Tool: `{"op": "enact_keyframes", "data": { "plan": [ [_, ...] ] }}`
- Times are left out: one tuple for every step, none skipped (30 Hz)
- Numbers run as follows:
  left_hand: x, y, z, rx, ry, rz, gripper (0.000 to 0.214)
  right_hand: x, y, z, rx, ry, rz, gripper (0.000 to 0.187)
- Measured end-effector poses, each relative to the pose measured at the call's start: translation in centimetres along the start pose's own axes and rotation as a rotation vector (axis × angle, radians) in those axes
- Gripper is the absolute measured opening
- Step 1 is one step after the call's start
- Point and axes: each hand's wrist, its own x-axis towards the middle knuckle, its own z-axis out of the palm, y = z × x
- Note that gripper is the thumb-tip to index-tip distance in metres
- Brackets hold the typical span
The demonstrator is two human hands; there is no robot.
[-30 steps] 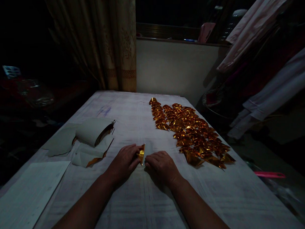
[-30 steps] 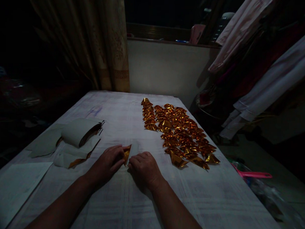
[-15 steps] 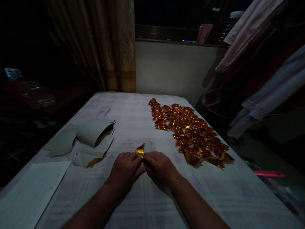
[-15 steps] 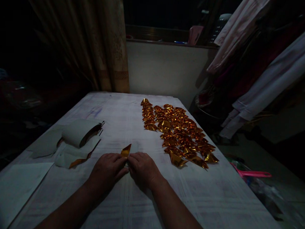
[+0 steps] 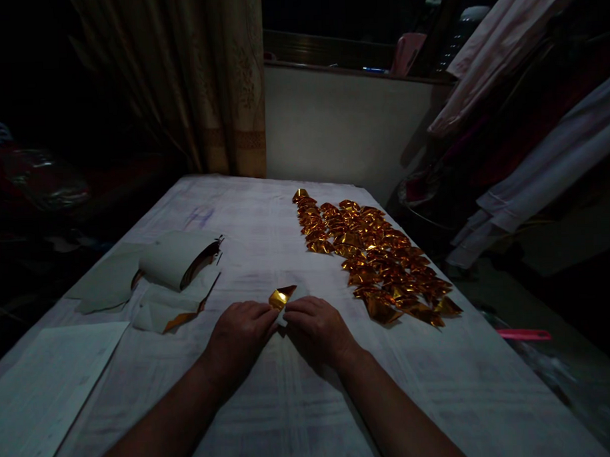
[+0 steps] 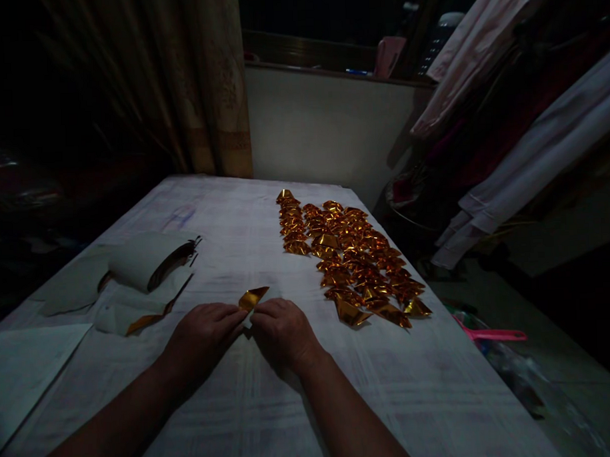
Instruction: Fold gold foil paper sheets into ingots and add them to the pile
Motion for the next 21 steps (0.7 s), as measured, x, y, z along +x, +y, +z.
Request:
{"op": "enact_keyframes", "data": {
  "plan": [
    [-0.3,-0.1,0.0,-0.011,0.005,0.018,0.025,0.0,-0.1,0.0,-0.013,-0.015,-0.005,0.008],
    [-0.6,-0.3,0.1,-0.018,0.010,0.040,0.026,-0.1,-0.2,-0.1,-0.022,-0.033,-0.008,0.008],
    [-0.9,-0.4,0.1,-0.019,0.013,0.061,0.027,-0.1,-0.4,-0.1,-0.029,-0.045,-0.007,0.008],
    [-1.2,-0.6,0.0,-0.014,0.011,0.080,0.028,-0.1,-0.6,-0.2,-0.034,-0.052,-0.005,0.009],
    [-1.5,-0.7,0.0,-0.007,0.005,0.096,0.029,0.0,-0.8,-0.2,-0.038,-0.056,-0.005,0.010],
    [-1.8,-0.8,-0.1,-0.001,-0.003,0.108,0.031,0.0,-1.0,-0.2,-0.039,-0.059,-0.006,0.010],
    [-2.0,-0.9,-0.2,0.000,-0.012,0.114,0.032,0.0,-1.2,-0.2,-0.040,-0.056,-0.009,0.009],
    [-2.1,-1.0,-0.3,-0.005,-0.021,0.117,0.033,0.0,-1.3,-0.2,-0.041,-0.056,-0.010,0.008],
    [-2.2,-1.0,-0.4,-0.014,-0.024,0.116,0.033,0.0,-1.3,-0.1,-0.039,-0.055,-0.008,0.007],
    [-2.2,-0.9,-0.5,-0.025,-0.023,0.114,0.034,-0.1,-1.3,0.1,-0.036,-0.056,0.003,0.006],
    [-2.1,-0.9,-0.6,-0.036,-0.019,0.107,0.034,-0.1,-1.3,0.2,-0.032,-0.058,0.024,0.005],
    [-2.0,-0.8,-0.7,-0.049,-0.017,0.102,0.033,-0.2,-1.2,0.4,-0.026,-0.056,0.049,0.006],
    [-2.0,-0.7,-0.8,-0.065,-0.017,0.099,0.032,-0.2,-1.1,0.6,-0.019,-0.054,0.078,0.007],
    [-1.9,-0.7,-0.9,-0.083,-0.017,0.098,0.031,-0.3,-1.0,0.7,-0.012,-0.054,0.108,0.007],
    [-1.8,-0.7,-1.0,-0.101,-0.016,0.099,0.030,-0.3,-0.9,0.8,-0.006,-0.051,0.138,0.009],
    [-1.8,-0.8,-1.0,-0.117,-0.012,0.102,0.030,-0.3,-0.8,0.9,-0.001,-0.053,0.168,0.009],
    [-1.9,-0.8,-1.0,-0.127,-0.005,0.103,0.030,-0.2,-0.8,1.0,0.004,-0.057,0.197,0.010],
    [-2.0,-0.9,-0.9,-0.131,0.003,0.103,0.031,-0.2,-0.8,1.0,0.008,-0.059,0.225,0.011],
    [-2.0,-1.0,-0.8,-0.129,0.008,0.102,0.032,-0.1,-0.9,1.1,0.012,-0.062,0.251,0.011],
    [-2.1,-1.1,-0.7,-0.124,0.013,0.103,0.033,0.0,-1.0,1.1,0.017,-0.064,0.275,0.011],
    [-2.2,-1.2,-0.6,-0.116,0.016,0.105,0.033,0.1,-1.0,1.1,0.022,-0.066,0.294,0.010]
  ]
}}
